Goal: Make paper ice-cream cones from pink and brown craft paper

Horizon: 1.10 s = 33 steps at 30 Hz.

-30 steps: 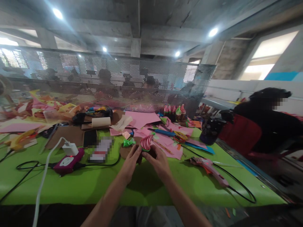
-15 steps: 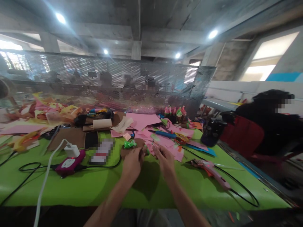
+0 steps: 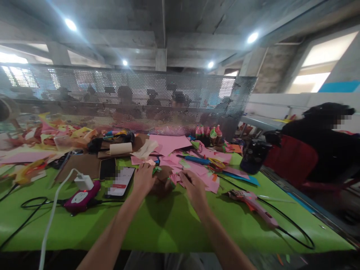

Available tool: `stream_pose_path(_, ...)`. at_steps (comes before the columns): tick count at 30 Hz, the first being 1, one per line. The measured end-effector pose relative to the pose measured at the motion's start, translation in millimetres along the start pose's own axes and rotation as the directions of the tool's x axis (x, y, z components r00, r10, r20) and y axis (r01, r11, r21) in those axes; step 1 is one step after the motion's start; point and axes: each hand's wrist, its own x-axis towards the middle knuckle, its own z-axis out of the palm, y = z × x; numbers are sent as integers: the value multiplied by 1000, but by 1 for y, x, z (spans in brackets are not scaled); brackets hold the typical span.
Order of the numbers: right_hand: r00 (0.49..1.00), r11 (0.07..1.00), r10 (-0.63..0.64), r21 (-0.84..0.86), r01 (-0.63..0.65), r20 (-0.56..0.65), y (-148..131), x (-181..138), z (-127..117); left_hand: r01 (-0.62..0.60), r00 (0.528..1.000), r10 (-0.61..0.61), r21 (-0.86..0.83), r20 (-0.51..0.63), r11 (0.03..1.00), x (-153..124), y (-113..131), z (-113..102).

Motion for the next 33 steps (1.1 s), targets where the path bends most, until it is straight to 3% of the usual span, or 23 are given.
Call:
stream_pose_path(6,978,990,-56,-113,80,202,-7,51,13,-81,995,78,-40,-60,996,3,-15,11)
stream_pose_path(11,949,985,-42,-144,91,312,0,69,32,-134,984,119,-112,-130,985,4,-24,13)
stream_pose_path(17,932,967,17,-245,77,362,10,71,43,-218,974,208,-119,-91,969,4,-24,20)
stream_pose_path(22,924,943,43,-322,88,380,15,71,41,-194,977,181,-123,-113,973,6,-25,25)
stream_pose_path(33,957,947,-61,-285,145,285,6,58,42,-219,955,165,-212,-247,952,1,-22,22)
